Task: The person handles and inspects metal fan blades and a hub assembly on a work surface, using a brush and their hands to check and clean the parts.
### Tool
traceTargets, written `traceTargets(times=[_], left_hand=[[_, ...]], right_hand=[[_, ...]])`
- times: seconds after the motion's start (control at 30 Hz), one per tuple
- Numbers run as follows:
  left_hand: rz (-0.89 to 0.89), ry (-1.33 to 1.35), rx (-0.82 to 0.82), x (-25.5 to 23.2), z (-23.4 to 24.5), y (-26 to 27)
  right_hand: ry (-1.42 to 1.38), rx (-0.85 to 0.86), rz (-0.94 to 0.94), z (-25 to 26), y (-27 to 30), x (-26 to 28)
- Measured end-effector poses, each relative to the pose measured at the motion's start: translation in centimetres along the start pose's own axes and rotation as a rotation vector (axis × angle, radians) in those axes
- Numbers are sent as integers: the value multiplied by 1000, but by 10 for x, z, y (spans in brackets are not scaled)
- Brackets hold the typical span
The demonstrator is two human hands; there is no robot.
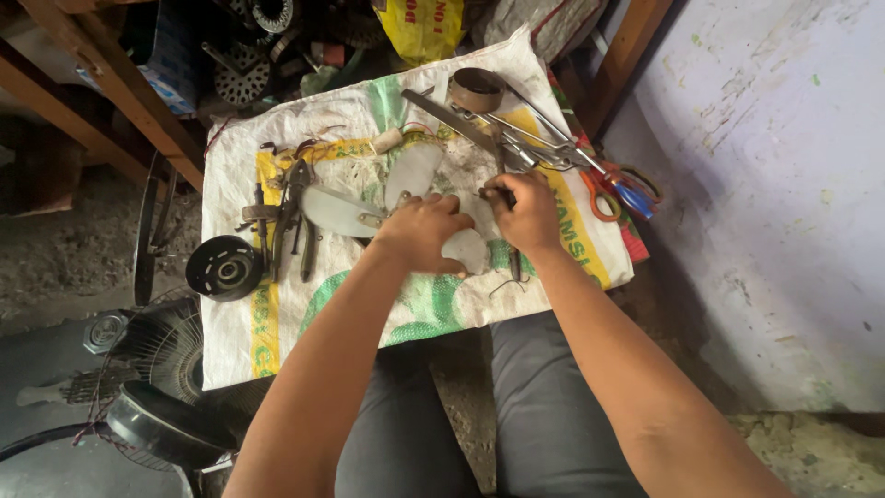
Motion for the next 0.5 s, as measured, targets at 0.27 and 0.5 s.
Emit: traceTargets(times=[0.27,0.5], left_hand=[[277,-12,-104,18,19,-8],[363,122,-98,50,-11,-9]], right_hand=[[-44,-10,-54,-2,1,-12],[33,106,125,-3,-3,4]])
Point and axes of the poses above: each hand's wrist, its own y-axis away from the middle knuckle, its own z-axis out of the back of the hand, x = y × z, the point moved 5 cm from there along -y, towards the middle knuckle
